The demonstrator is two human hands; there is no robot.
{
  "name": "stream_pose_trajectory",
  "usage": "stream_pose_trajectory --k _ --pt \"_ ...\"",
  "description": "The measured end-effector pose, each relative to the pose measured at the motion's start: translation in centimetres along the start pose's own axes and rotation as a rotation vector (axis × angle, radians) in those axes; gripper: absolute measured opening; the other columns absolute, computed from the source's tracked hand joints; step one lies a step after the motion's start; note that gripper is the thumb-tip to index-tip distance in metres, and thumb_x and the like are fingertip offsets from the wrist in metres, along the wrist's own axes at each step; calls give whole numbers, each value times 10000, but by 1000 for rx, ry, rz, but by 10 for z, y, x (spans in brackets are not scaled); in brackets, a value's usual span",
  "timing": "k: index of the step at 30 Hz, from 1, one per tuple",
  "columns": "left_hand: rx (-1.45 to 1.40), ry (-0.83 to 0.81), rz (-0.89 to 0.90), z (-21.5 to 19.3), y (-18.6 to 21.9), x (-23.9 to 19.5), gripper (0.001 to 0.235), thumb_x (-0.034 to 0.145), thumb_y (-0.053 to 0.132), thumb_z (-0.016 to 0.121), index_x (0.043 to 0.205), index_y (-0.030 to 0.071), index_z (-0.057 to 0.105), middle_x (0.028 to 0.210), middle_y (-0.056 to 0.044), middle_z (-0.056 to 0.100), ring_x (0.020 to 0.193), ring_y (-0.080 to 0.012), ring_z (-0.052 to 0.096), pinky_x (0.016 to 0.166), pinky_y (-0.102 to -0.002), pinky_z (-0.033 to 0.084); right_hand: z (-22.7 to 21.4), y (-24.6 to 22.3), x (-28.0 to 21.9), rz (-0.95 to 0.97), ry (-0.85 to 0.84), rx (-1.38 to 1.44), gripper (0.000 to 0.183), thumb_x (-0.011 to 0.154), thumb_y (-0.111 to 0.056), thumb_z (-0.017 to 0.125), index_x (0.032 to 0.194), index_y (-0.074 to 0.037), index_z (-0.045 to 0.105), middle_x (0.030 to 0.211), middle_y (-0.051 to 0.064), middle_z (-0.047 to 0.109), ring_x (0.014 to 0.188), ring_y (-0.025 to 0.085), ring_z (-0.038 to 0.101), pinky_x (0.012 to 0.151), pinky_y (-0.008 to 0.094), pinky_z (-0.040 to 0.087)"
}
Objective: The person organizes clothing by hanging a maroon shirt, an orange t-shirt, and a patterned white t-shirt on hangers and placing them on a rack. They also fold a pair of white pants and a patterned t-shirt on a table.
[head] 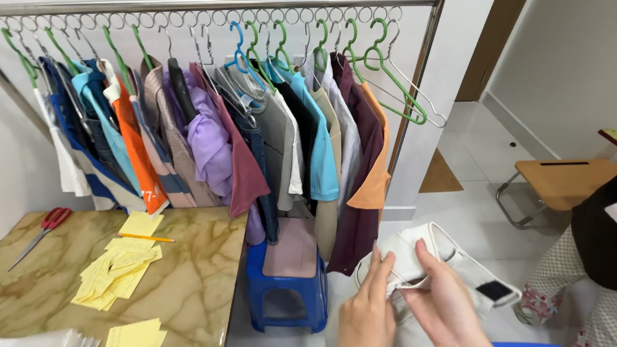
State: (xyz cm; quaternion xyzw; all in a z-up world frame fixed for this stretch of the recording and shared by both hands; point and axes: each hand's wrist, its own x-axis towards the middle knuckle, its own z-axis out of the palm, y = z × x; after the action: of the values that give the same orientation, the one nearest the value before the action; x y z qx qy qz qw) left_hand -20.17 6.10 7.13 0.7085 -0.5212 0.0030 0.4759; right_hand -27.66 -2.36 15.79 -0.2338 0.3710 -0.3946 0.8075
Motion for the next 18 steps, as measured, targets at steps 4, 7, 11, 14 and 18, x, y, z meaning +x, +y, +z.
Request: stream_pose_trajectory --k 4,7,11,14,18 --pt "-171 -191 209 -32 -18 60 679 841 -104 579 1476 134 560 1471 -167 631 1200 -373 696 1089 -463 492 -21 -51 37 -62 -207 -274 244 1042 -115 572 1165 72 670 1142 249 722 1049 342 668 977 448 531" --pt "-161 -252 -141 -52 -25 113 271 1003 420 631 1133 206 734 729 -131 744 607 -341 670 658 -418 498 -2 -118 41 19 -369 -933 619 869 -100 660 1482 -27 701 1449 169 837 1360 264 752 1039 490 623" --pt "-167 -277 -282 -71 -34 170 286 973 446 633 996 183 740 815 -45 789 769 -188 725 759 -336 500 16 -193 154 -545 -210 -1344 424 955 -307 661 872 -17 958 968 123 967 1311 140 766 1169 329 467" --pt "-169 -254 -343 -69 -42 204 276 987 424 679 844 190 711 674 83 590 655 -58 489 659 -295 444 41 -230 279 -920 21 -1225 304 991 -263 711 1222 -83 789 1189 79 784 1106 158 714 1017 295 503" --pt "-130 -297 -398 -62 -43 236 245 964 444 709 925 206 753 705 80 650 736 -24 561 719 -271 489 91 -240 398 -804 -28 -1377 428 934 -362 746 1272 -101 761 1251 62 770 1135 199 725 1033 347 529"
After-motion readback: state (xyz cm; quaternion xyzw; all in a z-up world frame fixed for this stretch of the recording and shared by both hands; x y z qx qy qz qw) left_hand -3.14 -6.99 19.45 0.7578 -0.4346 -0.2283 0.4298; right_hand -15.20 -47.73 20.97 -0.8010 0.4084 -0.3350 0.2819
